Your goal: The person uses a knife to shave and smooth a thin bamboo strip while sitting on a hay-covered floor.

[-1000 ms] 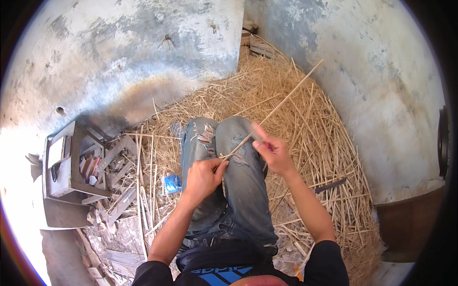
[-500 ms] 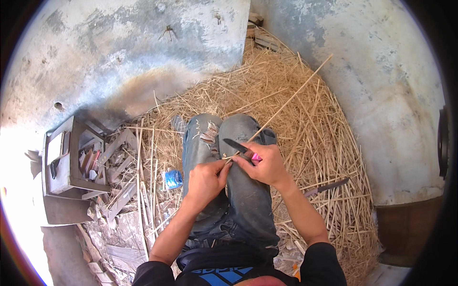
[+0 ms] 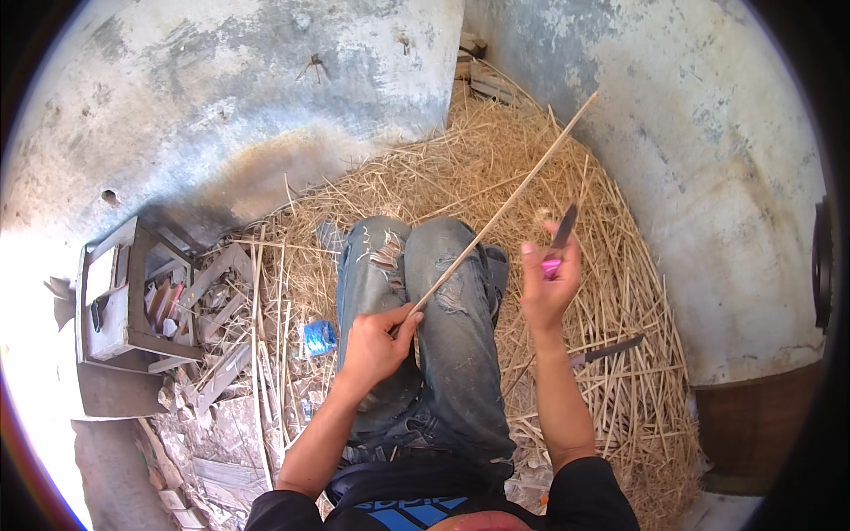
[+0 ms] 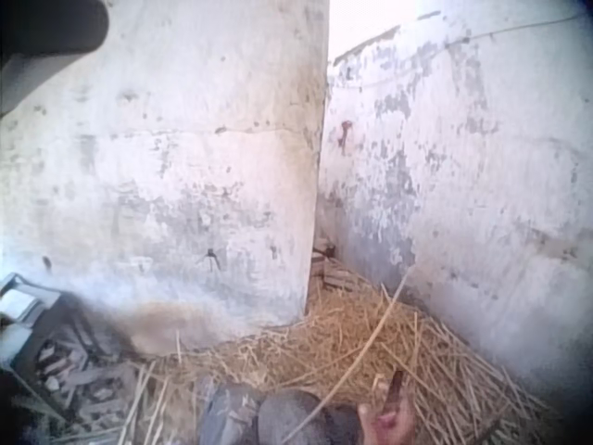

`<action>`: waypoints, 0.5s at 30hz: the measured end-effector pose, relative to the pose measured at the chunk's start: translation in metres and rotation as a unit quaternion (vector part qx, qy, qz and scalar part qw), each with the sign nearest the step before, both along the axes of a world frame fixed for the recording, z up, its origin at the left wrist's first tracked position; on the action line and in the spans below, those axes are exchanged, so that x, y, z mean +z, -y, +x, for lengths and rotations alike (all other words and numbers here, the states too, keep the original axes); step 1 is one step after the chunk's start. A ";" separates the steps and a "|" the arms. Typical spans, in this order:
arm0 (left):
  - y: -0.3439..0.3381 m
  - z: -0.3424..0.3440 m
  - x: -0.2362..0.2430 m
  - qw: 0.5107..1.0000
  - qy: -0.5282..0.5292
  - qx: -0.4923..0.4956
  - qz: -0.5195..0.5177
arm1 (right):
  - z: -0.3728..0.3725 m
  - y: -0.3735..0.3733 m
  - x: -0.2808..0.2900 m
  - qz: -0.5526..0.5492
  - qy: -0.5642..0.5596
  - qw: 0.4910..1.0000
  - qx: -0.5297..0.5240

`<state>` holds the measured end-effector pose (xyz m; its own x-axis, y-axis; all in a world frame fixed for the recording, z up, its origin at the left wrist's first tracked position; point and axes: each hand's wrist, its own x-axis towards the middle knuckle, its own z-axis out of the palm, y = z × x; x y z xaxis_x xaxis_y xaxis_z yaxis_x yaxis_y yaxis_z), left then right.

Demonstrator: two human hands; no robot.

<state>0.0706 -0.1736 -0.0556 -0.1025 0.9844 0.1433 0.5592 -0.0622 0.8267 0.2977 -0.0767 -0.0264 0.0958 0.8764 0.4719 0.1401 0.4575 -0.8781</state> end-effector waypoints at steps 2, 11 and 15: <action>0.002 -0.001 -0.001 1.000 0.008 -0.001 -0.013 | 0.007 -0.002 0.003 0.001 -0.043 0.997 -0.065; 0.004 -0.001 0.001 0.999 0.025 0.004 -0.045 | 0.010 0.007 -0.016 -0.148 0.179 0.968 0.092; 0.006 -0.003 0.003 0.998 0.037 -0.003 -0.052 | -0.004 0.015 -0.002 -0.115 0.289 0.948 0.070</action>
